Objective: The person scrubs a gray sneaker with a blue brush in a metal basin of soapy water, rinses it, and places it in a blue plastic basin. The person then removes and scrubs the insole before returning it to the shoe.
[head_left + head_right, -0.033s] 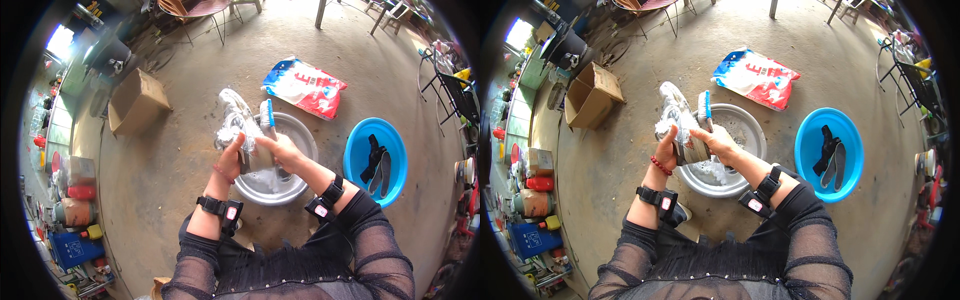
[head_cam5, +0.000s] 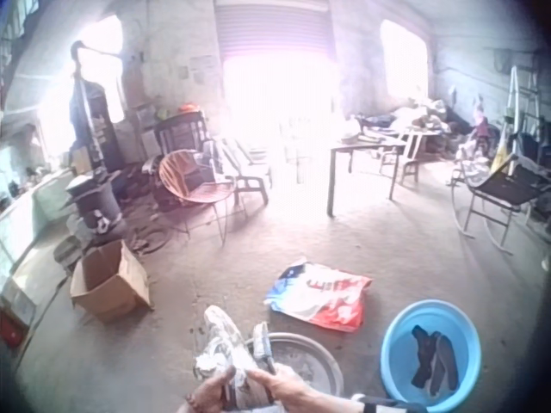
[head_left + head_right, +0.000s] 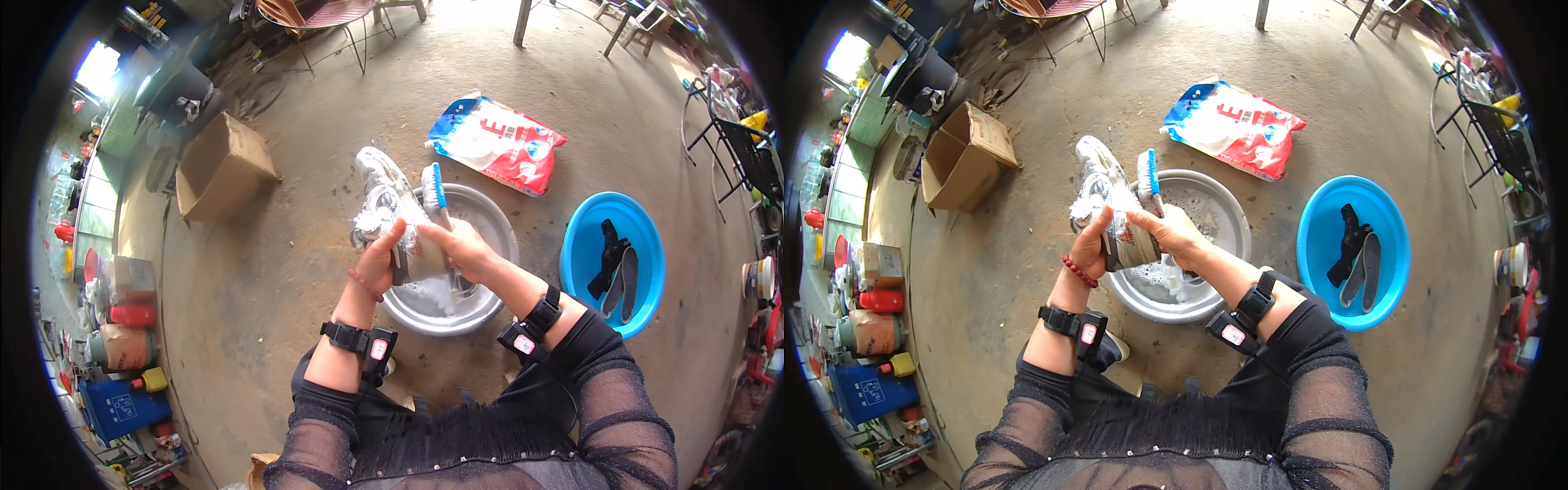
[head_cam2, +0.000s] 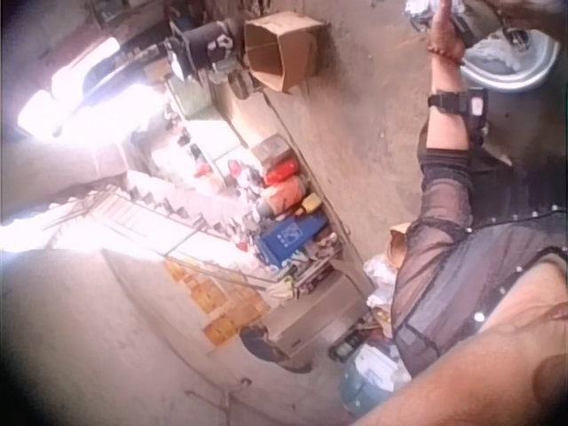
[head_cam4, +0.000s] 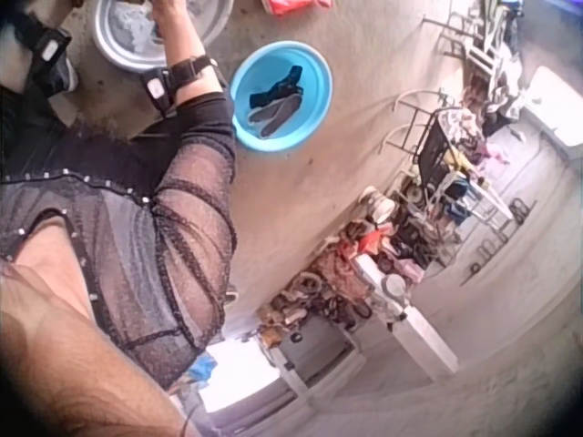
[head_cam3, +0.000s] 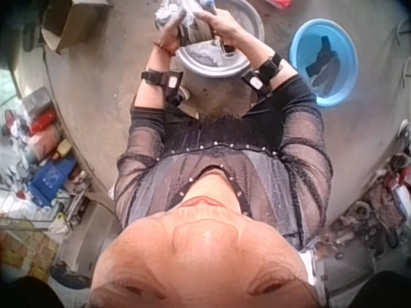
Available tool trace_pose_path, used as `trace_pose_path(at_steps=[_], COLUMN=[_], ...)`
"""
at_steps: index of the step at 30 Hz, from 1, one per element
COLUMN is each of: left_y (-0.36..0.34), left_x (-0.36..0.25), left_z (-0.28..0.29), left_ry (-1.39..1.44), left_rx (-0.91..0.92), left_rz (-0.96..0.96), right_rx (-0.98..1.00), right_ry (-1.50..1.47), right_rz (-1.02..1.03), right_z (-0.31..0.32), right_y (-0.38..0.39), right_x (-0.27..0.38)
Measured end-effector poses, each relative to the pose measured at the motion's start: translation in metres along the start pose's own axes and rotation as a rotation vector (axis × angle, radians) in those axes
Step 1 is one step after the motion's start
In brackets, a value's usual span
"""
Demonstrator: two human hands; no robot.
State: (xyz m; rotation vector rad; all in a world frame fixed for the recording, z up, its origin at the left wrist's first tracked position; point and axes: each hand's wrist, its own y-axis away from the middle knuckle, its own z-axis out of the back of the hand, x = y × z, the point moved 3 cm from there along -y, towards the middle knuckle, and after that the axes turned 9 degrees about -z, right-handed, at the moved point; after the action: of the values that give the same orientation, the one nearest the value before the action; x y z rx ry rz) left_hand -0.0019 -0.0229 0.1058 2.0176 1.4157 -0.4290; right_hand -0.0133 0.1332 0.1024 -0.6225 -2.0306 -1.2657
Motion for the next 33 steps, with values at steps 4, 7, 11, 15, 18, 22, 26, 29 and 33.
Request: trace_pose_path(at_steps=[4,7,11,15,18,22,26,29,33], left_y=[-0.009,-0.013,-0.01,-0.002,-0.001,-0.004,0.001,0.001,-0.014], left_x=[0.008,0.005,0.002,0.016,0.017,0.008,0.018,0.029,0.019], left_z=[0.019,0.038,0.043,0.029,0.023,0.033,0.026,0.014,0.017], left_ry=[-0.154,-0.122,-0.195,-0.48,-0.379,-0.3,-0.448,-0.473,-0.436], left_rx=[-0.128,-0.252,-0.294,-0.196,-0.142,-0.268,-0.173,-0.073,-0.103], left_rz=[-0.006,0.087,0.045,0.055,0.02,-0.044,0.0,-0.023,-0.154], right_rx=[-0.289,-0.472,-0.263,-0.563,-0.519,-0.386,-0.658,-0.65,-0.553], right_ry=[0.535,0.851,1.084,1.225,1.174,1.196,1.195,1.034,0.885], right_rz=[0.267,0.555,0.534,0.636,0.591,0.522,0.573,0.514,0.594], right_z=[0.015,0.016,0.003,0.002,0.002,-0.008,0.003,0.027,0.032], right_y=[0.005,0.02,0.026,0.013,0.01,0.021,0.01,-0.015,-0.002], right_x=[0.022,0.032,0.025,0.04,0.041,0.026,0.033,0.048,0.043])
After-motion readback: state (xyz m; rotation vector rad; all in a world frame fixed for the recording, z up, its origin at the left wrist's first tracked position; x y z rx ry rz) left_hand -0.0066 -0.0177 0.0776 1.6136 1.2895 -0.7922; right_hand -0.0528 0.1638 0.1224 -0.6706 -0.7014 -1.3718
